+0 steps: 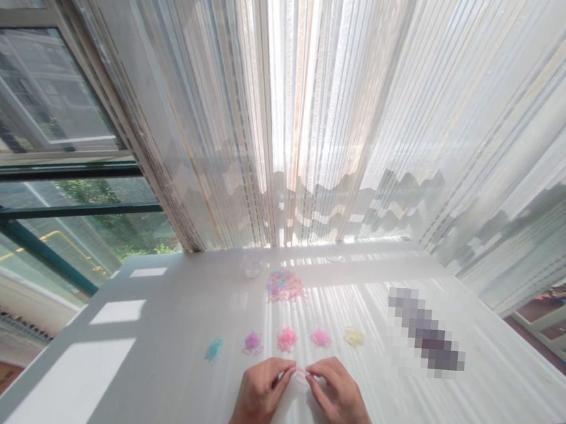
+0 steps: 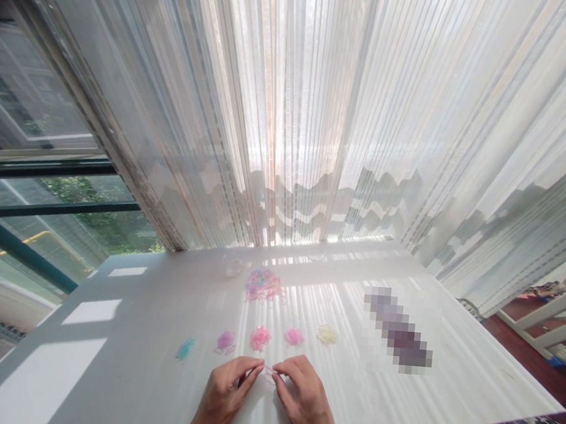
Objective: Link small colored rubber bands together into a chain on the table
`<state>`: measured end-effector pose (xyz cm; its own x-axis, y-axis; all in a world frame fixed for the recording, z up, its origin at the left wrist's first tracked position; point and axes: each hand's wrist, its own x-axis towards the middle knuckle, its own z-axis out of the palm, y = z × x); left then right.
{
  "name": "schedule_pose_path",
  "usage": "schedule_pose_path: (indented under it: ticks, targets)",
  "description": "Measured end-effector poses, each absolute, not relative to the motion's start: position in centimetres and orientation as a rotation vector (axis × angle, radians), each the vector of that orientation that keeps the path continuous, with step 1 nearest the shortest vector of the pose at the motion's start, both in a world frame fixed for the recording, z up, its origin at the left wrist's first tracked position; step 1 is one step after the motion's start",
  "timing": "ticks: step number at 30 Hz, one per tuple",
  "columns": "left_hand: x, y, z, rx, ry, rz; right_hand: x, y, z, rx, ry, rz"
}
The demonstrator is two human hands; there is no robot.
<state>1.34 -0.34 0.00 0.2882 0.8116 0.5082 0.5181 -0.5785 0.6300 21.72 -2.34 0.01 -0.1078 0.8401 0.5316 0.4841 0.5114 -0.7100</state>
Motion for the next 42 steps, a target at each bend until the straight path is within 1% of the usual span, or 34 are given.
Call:
schedule_pose_path:
  ticks: [11,17,22,37,42]
  targets:
    - [1.5,-0.2,0.6,2.049,1.4,1.171,21.7,-2.3,0.5,-1.277,-1.633,0.496]
    - [1.1,0.9,1.9,2.206,1.482,1.182,21.8,-2.3,0.7,-1.281,-1.651,0.541]
    - [1.0,2.4,2.9,2.353,1.584,1.114,21.9,-2.5,0.7,-1.309,-1.641,0.586]
    - [0.8,2.6,2.0,2.332,1.637,0.946,22.0,-2.6,0.5,-1.332,-1.645,0.672]
    - [0.7,2.5,2.2,2.326,1.643,0.978,22.0,-2.6,0.6,-1.329,-1.652,0.66]
